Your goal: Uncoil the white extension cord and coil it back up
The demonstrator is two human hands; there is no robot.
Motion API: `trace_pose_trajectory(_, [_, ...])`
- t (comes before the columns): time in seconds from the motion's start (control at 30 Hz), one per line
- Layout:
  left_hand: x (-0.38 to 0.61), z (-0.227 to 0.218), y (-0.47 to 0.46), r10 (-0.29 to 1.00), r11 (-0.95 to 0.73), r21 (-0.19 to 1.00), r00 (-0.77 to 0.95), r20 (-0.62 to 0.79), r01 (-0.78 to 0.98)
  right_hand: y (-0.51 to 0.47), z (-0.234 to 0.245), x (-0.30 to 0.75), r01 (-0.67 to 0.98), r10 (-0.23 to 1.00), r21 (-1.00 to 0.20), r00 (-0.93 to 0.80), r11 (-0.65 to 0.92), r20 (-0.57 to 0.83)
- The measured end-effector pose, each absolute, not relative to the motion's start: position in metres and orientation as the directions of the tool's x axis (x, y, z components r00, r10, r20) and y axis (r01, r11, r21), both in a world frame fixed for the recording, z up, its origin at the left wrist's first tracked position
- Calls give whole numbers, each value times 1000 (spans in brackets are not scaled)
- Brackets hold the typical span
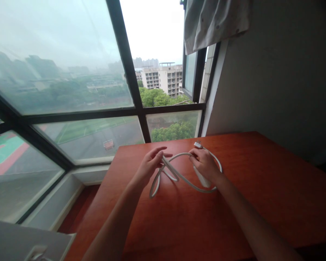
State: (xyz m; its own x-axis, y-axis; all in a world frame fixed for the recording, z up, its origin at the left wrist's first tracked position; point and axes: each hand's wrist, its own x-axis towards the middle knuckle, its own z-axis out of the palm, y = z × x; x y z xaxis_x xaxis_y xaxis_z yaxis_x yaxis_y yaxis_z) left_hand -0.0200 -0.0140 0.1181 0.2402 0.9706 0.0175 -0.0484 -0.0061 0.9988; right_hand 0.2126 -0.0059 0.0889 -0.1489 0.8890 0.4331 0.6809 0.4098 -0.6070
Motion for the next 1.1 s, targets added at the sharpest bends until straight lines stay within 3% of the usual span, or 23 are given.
trace_pose_trajectory(0.17, [-6,113,-7,989,-38,994,142,52,-98,-14,99,210,631,882,-624,-252,462,398])
trace_pose_trajectory(0.5, [8,116,-4,996,-45,996,71,50,-78,-41,118,196,915,899,-168,-301,366,318])
trace_pose_trajectory(0.63, [7,122,-10,991,11,997,133,0,-78,-39,121,194,946,911,-84,-274,313,308])
trace_pose_trajectory(0.7, [0,126,-16,985,32,999,172,-24,-43,-31,118,201,944,921,-121,-261,306,289])
trace_pose_trajectory(0.83, [-33,131,-28,963,33,994,263,-59,103,-12,111,227,893,938,-326,-235,312,254])
trace_pose_trajectory(0.97, [-82,114,-31,980,-13,945,190,-52,326,2,103,253,783,946,-538,-207,313,249])
trace_pose_trajectory(1.03, [-103,98,-27,997,-22,854,71,-18,521,7,97,261,722,951,-621,-199,306,237])
trace_pose_trajectory(1.1, [-114,83,-22,998,-48,681,11,58,730,11,90,265,699,956,-652,-201,292,213])
